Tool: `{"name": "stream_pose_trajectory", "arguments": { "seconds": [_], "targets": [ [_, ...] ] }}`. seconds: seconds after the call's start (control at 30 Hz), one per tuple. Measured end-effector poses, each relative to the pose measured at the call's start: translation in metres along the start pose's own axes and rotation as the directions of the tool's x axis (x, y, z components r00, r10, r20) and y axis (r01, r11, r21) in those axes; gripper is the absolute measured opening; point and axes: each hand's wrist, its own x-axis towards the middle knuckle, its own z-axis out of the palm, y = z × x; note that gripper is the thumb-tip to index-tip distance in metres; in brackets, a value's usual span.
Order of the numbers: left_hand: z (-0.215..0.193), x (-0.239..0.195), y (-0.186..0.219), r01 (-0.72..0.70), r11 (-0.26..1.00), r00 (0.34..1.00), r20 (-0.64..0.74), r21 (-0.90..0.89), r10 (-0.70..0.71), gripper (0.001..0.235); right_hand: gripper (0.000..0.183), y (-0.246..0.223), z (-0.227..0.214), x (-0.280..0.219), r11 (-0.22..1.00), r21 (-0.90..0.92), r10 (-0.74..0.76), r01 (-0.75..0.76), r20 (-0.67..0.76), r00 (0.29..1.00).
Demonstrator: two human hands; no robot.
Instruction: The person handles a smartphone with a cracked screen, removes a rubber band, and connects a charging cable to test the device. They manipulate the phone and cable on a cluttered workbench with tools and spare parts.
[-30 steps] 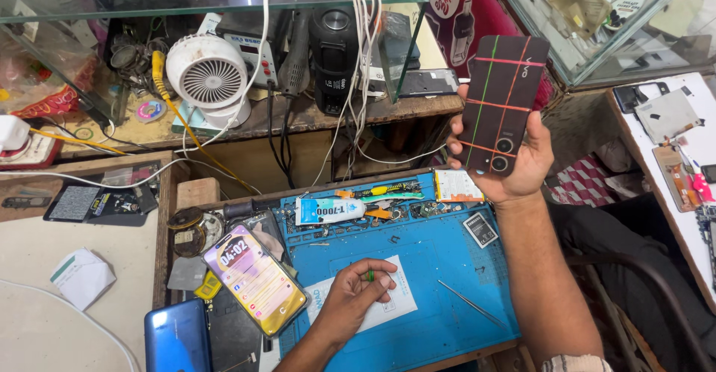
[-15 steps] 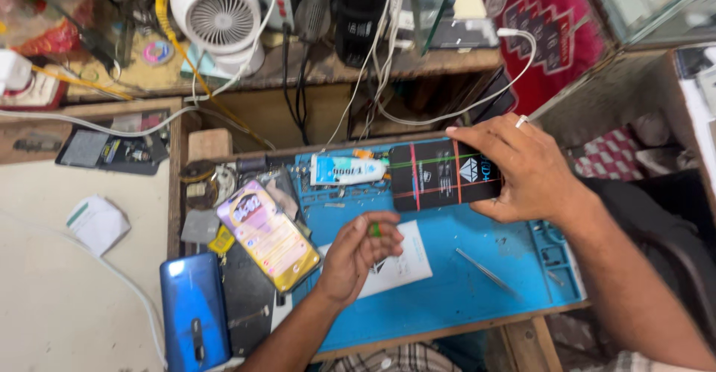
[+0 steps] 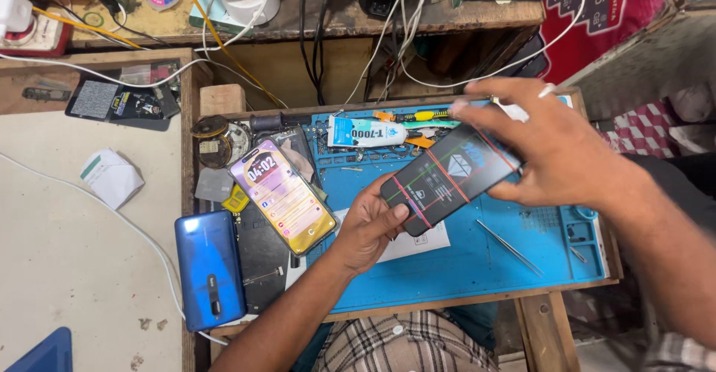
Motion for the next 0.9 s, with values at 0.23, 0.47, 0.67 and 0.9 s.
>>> {"name": "stream_pose_trajectory", "arguments": {
  "seconds": [0.23, 0.47, 0.67, 0.9],
  "targets": [
    [0.012, -0.002, 0.007, 0.084, 0.978, 0.994, 0.086, -0.192, -0.068, 0.077, 0.116, -0.018, 0.078, -0.012, 0.044, 0.996, 0.349, 0.077, -0.087, 0.933],
    [0.012, -0.005, 0.005, 0.098, 0.974, 0.992, 0.101, -0.202, -0.079, 0.082, 0.119, -0.027, 0.109, -0.003, -0.035, 0.985, 0.453, 0.169, -0.136, 0.881],
    [0.012, -0.007, 0.002, 0.036, 0.992, 0.983, 0.181, -0.123, -0.013, 0.09, 0.118, -0.022, 0.118, -0.003, -0.051, 0.977, 0.47, 0.205, -0.158, 0.869],
    [0.02, -0.005, -0.005, 0.107, 0.993, 0.969, 0.217, 0.04, -0.114, 0.084, 0.118, -0.02, 0.118, -0.009, -0.296, 0.922, 0.412, 0.25, -0.113, 0.904]
  ]
}}
